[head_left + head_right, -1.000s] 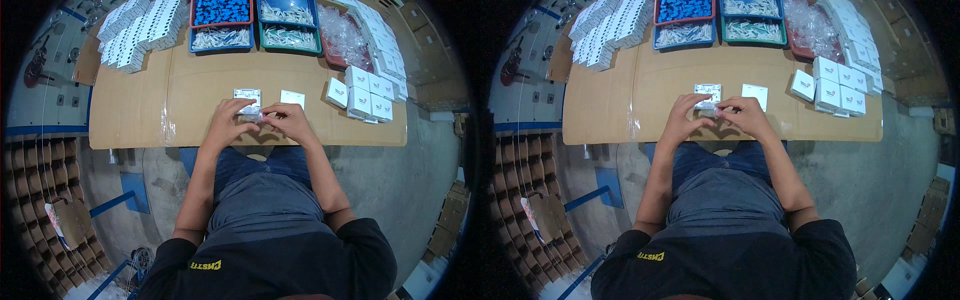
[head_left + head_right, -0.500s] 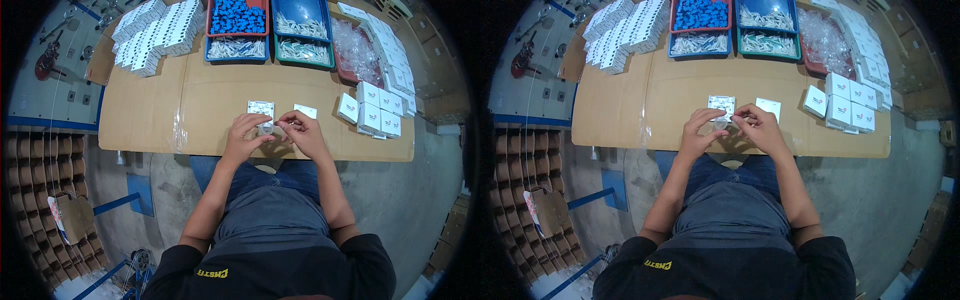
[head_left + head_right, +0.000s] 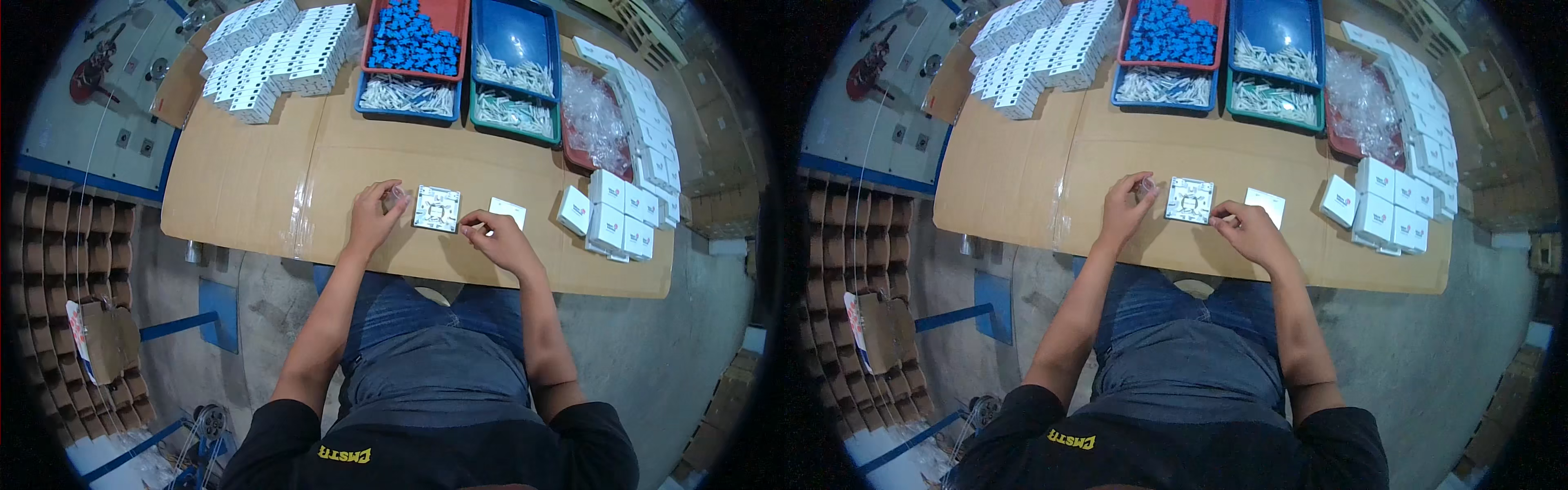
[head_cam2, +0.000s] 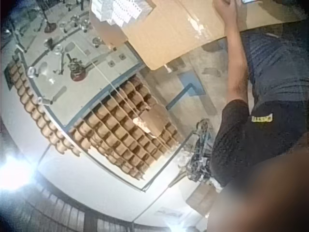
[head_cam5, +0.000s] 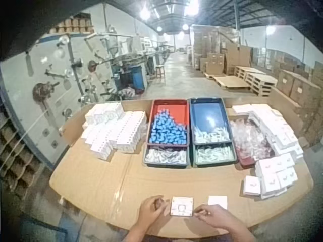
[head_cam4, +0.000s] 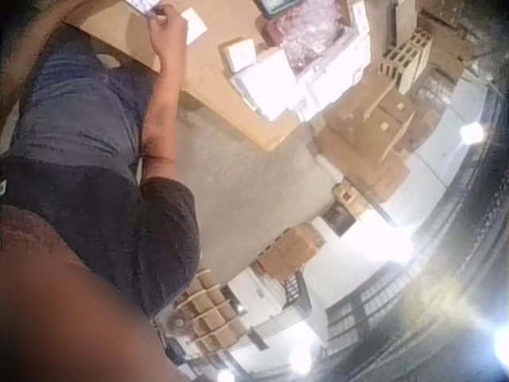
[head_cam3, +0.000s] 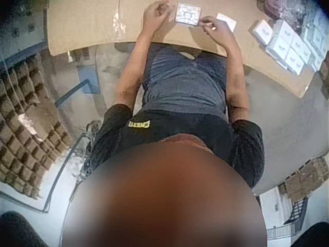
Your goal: The person is seen packing small plastic components and instruction sheets into small white boxes at a factory workbench.
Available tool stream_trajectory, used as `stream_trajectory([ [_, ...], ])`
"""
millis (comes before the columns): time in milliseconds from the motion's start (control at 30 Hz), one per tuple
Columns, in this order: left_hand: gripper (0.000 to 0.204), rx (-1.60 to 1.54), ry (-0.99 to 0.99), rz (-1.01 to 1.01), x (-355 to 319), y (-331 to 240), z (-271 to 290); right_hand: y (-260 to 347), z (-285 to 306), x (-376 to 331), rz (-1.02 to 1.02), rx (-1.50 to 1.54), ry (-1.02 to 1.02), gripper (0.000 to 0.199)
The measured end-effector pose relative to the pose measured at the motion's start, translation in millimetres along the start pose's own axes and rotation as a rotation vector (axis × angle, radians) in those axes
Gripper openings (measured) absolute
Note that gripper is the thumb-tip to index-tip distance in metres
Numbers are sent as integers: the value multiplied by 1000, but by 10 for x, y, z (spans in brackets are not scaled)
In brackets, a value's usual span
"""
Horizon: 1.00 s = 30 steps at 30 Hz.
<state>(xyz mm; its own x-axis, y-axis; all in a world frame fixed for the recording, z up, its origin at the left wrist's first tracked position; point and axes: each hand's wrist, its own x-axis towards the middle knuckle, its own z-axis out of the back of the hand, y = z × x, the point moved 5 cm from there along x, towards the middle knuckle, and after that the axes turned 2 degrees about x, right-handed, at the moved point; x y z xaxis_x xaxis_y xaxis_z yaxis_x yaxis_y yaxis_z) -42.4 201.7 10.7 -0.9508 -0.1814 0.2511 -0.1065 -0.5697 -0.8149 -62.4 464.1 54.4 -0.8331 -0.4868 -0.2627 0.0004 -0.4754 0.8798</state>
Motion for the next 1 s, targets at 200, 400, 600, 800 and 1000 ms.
stream_trajectory([
  [200,35,41,-78,-32,-22,51,-13,198,231,736,102,-178,-179,21],
  [400,35,27,-120,-24,25,18,-17,447,517,1792,347,-312,-332,20],
  [600,34,79,-125,-39,13,6,21,504,355,2646,475,-549,-316,19],
  [800,34,100,-103,-55,11,-8,53,856,-31,2875,580,-649,-205,17],
  [1000,33,115,-97,-65,24,-12,19,924,-255,3158,620,-700,-205,35],
])
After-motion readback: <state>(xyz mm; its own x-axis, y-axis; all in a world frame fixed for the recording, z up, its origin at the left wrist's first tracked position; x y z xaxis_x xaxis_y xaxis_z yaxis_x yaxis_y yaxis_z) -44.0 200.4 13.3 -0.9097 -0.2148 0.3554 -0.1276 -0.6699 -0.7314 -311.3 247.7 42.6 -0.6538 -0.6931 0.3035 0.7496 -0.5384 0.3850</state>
